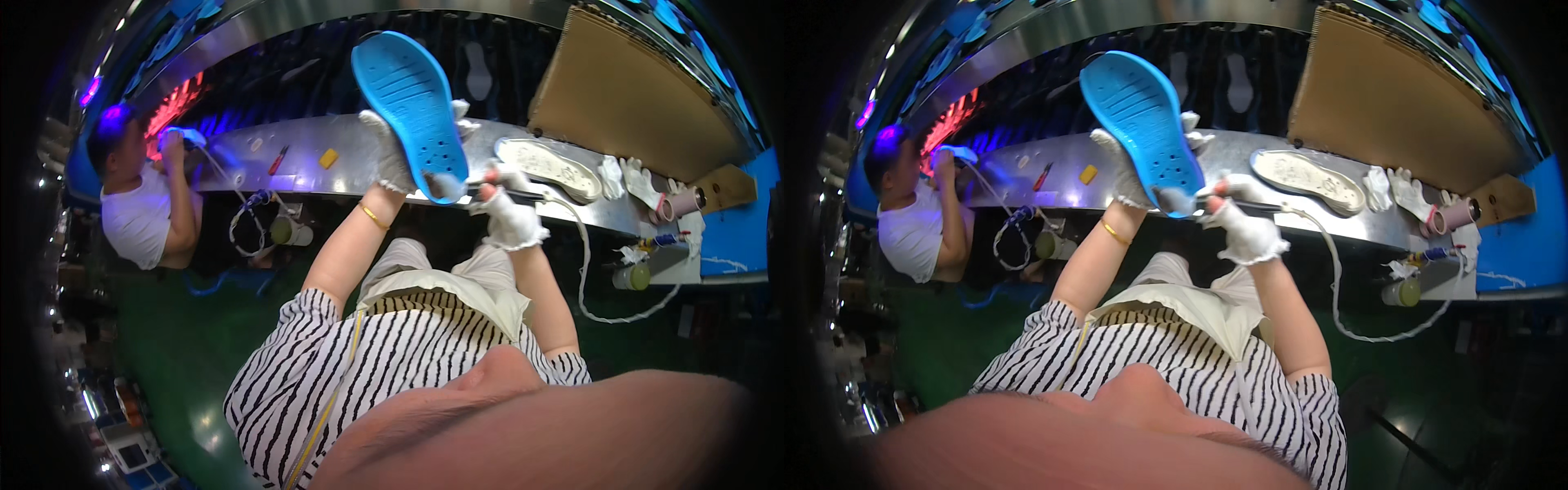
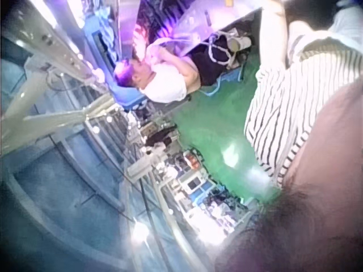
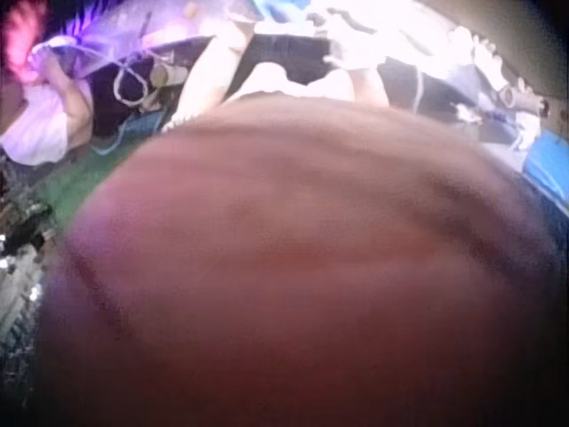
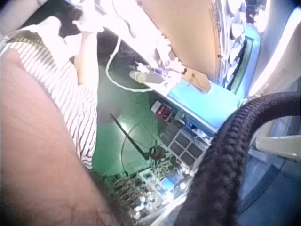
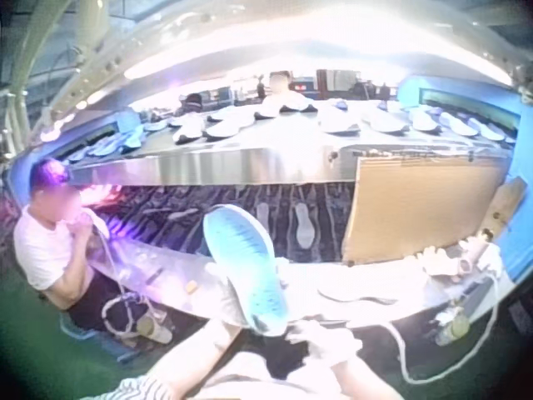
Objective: The person applies a liquid substance to blue shoe soles using a handheld applicator tool, then places each finished sole onto a moving conveyor belt above the workbench.
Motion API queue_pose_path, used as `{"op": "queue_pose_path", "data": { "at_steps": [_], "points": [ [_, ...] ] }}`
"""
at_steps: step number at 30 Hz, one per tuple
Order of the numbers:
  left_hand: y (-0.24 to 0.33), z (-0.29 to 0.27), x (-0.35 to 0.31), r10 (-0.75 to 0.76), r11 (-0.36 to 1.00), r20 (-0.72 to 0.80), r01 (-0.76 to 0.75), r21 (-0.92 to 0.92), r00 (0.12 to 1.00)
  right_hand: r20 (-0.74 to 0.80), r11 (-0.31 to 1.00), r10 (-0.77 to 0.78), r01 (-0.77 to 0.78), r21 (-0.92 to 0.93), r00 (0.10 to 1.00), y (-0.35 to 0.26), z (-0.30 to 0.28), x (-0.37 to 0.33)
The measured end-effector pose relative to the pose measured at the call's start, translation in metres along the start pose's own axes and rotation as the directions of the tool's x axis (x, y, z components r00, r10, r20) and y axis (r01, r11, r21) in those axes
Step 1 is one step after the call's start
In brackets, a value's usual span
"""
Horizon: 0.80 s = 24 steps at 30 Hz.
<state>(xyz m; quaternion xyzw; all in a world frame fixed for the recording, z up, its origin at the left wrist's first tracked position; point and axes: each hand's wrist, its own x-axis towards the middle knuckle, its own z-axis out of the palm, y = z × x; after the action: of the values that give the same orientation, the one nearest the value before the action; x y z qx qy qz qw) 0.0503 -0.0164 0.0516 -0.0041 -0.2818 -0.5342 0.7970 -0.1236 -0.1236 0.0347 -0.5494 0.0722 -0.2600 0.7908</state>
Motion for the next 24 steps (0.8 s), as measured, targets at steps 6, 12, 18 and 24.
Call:
{"op": "queue_pose_path", "data": {
  "at_steps": [6, 12, 18, 24],
  "points": [
    [0.008, 0.007, 0.013, 0.049, 0.772, -0.233, 0.111, 0.626, 0.971, 0.186, 0.936, -0.141, 0.192, -0.295, 0.972, -0.013, -0.010, 0.011],
    [0.026, -0.001, 0.020, -0.080, 0.541, -0.438, 0.408, 0.736, 0.896, 0.290, 0.938, 0.342, -0.305, -0.166, 0.894, -0.039, -0.020, 0.026],
    [0.027, 0.005, 0.033, -0.155, 0.437, -0.496, 0.509, 0.741, 0.854, 0.331, 0.766, -0.104, 0.288, -0.574, 0.938, -0.039, -0.002, 0.029],
    [0.026, 0.008, 0.039, -0.125, 0.429, -0.663, 0.642, 0.635, 0.738, 0.326, 0.888, 0.111, 0.053, -0.457, 0.939, -0.046, 0.000, 0.033]
  ]
}}
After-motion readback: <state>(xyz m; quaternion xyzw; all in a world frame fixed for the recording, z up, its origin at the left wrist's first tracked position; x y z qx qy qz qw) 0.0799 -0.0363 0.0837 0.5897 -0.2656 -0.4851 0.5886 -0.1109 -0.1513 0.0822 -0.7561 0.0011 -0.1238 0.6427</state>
